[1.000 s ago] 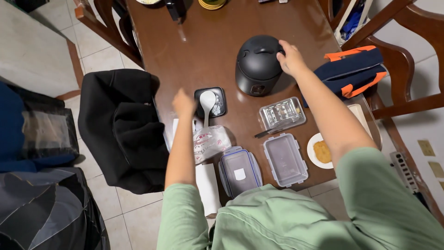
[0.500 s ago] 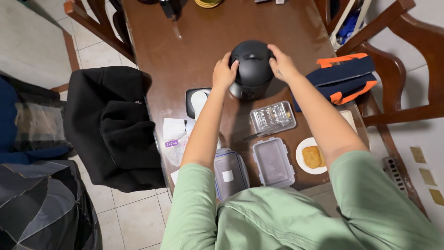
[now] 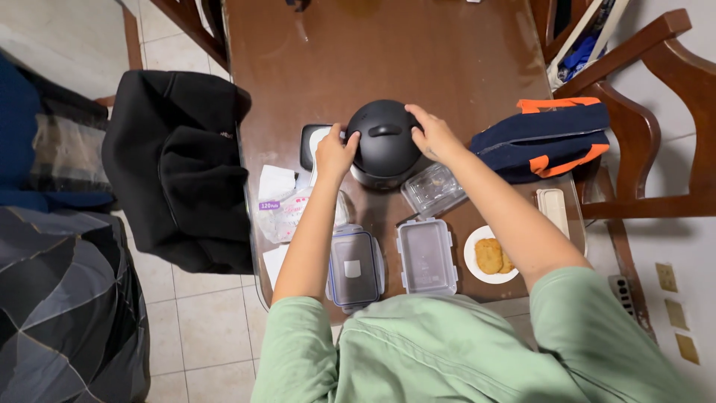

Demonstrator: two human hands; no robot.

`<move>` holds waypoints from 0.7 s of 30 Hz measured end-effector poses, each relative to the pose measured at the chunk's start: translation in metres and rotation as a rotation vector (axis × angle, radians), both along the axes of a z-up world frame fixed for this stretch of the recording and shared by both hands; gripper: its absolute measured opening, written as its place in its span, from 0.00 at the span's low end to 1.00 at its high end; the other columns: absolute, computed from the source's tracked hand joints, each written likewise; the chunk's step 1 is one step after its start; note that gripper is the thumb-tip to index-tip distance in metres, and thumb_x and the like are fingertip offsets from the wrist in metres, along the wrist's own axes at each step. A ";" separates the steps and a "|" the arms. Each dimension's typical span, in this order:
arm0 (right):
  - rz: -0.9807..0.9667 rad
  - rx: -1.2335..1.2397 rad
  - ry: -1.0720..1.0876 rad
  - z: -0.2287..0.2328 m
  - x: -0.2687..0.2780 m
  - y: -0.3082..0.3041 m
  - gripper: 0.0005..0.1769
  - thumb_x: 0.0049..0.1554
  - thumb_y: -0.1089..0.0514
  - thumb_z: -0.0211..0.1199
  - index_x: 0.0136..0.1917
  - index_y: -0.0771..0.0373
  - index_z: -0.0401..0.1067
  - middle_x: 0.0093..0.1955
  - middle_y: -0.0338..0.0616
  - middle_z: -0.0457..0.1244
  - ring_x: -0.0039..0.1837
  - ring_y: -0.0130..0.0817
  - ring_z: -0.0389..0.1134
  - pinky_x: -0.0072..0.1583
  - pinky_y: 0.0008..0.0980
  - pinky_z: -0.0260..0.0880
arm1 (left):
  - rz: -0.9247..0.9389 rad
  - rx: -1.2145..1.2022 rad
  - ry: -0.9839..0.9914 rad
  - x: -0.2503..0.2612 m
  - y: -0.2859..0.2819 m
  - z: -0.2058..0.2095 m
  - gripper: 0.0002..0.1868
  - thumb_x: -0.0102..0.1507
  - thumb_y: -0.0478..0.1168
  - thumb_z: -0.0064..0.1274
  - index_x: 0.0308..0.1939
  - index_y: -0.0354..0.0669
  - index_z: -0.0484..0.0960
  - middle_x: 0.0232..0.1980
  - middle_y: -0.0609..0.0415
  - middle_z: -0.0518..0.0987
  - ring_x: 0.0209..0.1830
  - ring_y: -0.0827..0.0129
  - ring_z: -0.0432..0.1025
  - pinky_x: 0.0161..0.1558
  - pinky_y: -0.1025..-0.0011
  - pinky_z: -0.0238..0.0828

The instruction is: The person wipes plastic food containers and the table with a tissue, opens a rice cooker, and spoons rice into a rectangular container using a rice paddle. They press and level the rice, place the lid on the filled container, and wipe the table surface.

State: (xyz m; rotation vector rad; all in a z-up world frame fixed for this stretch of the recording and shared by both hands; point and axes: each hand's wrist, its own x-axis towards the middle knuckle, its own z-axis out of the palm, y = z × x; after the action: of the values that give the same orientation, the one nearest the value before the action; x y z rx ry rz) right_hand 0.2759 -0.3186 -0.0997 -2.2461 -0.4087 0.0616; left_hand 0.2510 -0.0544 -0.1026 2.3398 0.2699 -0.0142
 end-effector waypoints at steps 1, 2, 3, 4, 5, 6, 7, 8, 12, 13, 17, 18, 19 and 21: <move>0.007 0.007 0.000 -0.002 -0.006 0.002 0.29 0.61 0.62 0.56 0.75 0.55 0.60 0.65 0.65 0.63 0.66 0.63 0.66 0.65 0.47 0.67 | 0.006 0.002 -0.033 -0.008 0.003 0.001 0.21 0.62 0.55 0.57 0.52 0.47 0.81 0.41 0.43 0.85 0.45 0.49 0.80 0.49 0.57 0.75; 0.012 0.013 -0.002 -0.005 -0.012 0.004 0.29 0.61 0.62 0.56 0.75 0.55 0.60 0.66 0.65 0.63 0.66 0.62 0.66 0.66 0.47 0.67 | 0.010 0.005 -0.068 -0.015 0.005 0.003 0.21 0.62 0.54 0.58 0.51 0.47 0.82 0.41 0.43 0.85 0.44 0.49 0.80 0.49 0.57 0.75; 0.031 0.025 -0.009 -0.009 -0.017 0.005 0.29 0.61 0.62 0.56 0.75 0.55 0.60 0.66 0.65 0.63 0.67 0.62 0.66 0.66 0.47 0.67 | 0.014 0.008 -0.103 -0.022 0.007 0.004 0.21 0.61 0.54 0.59 0.51 0.46 0.82 0.40 0.43 0.85 0.44 0.49 0.80 0.48 0.57 0.75; 0.045 0.036 -0.016 -0.014 -0.021 0.006 0.30 0.61 0.63 0.56 0.75 0.56 0.60 0.67 0.66 0.63 0.67 0.63 0.65 0.66 0.47 0.67 | 0.016 0.013 -0.119 -0.029 0.009 0.005 0.20 0.61 0.54 0.59 0.51 0.46 0.82 0.42 0.43 0.85 0.44 0.48 0.80 0.48 0.57 0.75; 0.060 0.048 -0.023 -0.020 -0.025 0.006 0.30 0.61 0.63 0.56 0.75 0.56 0.60 0.67 0.66 0.63 0.67 0.63 0.65 0.66 0.47 0.66 | 0.018 0.018 -0.135 -0.036 0.011 0.005 0.20 0.61 0.53 0.59 0.51 0.46 0.82 0.43 0.42 0.85 0.45 0.48 0.79 0.48 0.57 0.74; 0.071 0.061 -0.017 -0.026 -0.027 0.005 0.30 0.61 0.62 0.57 0.76 0.56 0.60 0.68 0.65 0.62 0.68 0.62 0.65 0.66 0.46 0.66 | 0.018 0.024 -0.152 -0.041 0.013 0.005 0.20 0.62 0.53 0.59 0.51 0.46 0.82 0.44 0.41 0.84 0.45 0.47 0.79 0.48 0.57 0.74; 0.083 0.073 -0.012 -0.033 -0.028 0.003 0.30 0.61 0.62 0.58 0.76 0.56 0.60 0.68 0.64 0.62 0.68 0.61 0.65 0.66 0.45 0.67 | 0.022 0.015 -0.142 -0.047 0.015 0.006 0.20 0.61 0.53 0.59 0.51 0.46 0.82 0.45 0.42 0.85 0.45 0.47 0.79 0.48 0.57 0.74; 0.093 0.089 -0.007 -0.040 -0.028 0.000 0.30 0.60 0.61 0.59 0.76 0.56 0.60 0.69 0.63 0.62 0.68 0.59 0.66 0.66 0.44 0.67 | 0.025 0.007 -0.133 -0.052 0.017 0.006 0.20 0.61 0.52 0.59 0.51 0.46 0.82 0.45 0.42 0.85 0.45 0.47 0.79 0.48 0.58 0.74; 0.056 0.131 0.332 -0.059 -0.038 -0.036 0.35 0.58 0.57 0.63 0.77 0.53 0.59 0.71 0.56 0.61 0.69 0.56 0.64 0.67 0.44 0.65 | 0.015 -0.006 -0.086 -0.064 0.020 0.008 0.19 0.62 0.52 0.57 0.52 0.46 0.81 0.46 0.43 0.86 0.43 0.51 0.82 0.48 0.59 0.76; 0.070 -0.101 0.195 -0.061 -0.050 -0.048 0.36 0.56 0.57 0.65 0.76 0.54 0.61 0.73 0.55 0.60 0.72 0.56 0.62 0.69 0.46 0.64 | 0.012 0.009 -0.092 -0.066 0.020 0.008 0.19 0.62 0.52 0.57 0.52 0.46 0.81 0.46 0.43 0.86 0.42 0.51 0.81 0.48 0.59 0.76; 0.018 -0.577 0.019 -0.072 -0.105 -0.057 0.45 0.45 0.49 0.77 0.72 0.55 0.61 0.76 0.57 0.51 0.76 0.58 0.49 0.69 0.56 0.53 | 0.024 0.022 -0.108 -0.065 0.017 0.008 0.19 0.63 0.52 0.57 0.52 0.46 0.81 0.46 0.44 0.86 0.41 0.51 0.81 0.47 0.59 0.76; -0.141 -0.484 0.098 -0.078 -0.121 -0.053 0.47 0.47 0.48 0.76 0.74 0.56 0.59 0.77 0.56 0.51 0.78 0.58 0.49 0.71 0.54 0.54 | 0.029 0.019 -0.103 -0.068 0.018 0.008 0.19 0.63 0.52 0.57 0.52 0.46 0.81 0.46 0.44 0.86 0.41 0.52 0.81 0.47 0.59 0.76; -0.298 -0.389 0.179 -0.083 -0.135 -0.048 0.49 0.48 0.48 0.76 0.77 0.56 0.57 0.78 0.56 0.51 0.79 0.57 0.49 0.73 0.52 0.54 | 0.036 0.008 -0.091 -0.071 0.018 0.007 0.19 0.63 0.52 0.57 0.52 0.46 0.80 0.46 0.45 0.86 0.41 0.52 0.81 0.46 0.59 0.76; -0.583 -0.141 0.282 -0.093 -0.148 -0.043 0.55 0.48 0.45 0.76 0.80 0.59 0.52 0.79 0.57 0.49 0.80 0.56 0.50 0.76 0.47 0.55 | 0.053 -0.016 -0.081 -0.070 0.017 0.010 0.19 0.63 0.52 0.57 0.52 0.47 0.80 0.47 0.45 0.86 0.40 0.52 0.81 0.46 0.59 0.76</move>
State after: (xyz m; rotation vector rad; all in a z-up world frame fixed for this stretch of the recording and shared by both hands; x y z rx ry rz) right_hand 0.1280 -0.3617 -0.1926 -2.3646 0.4157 0.1015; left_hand 0.1815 -0.0375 -0.0924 2.3102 0.2910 0.1037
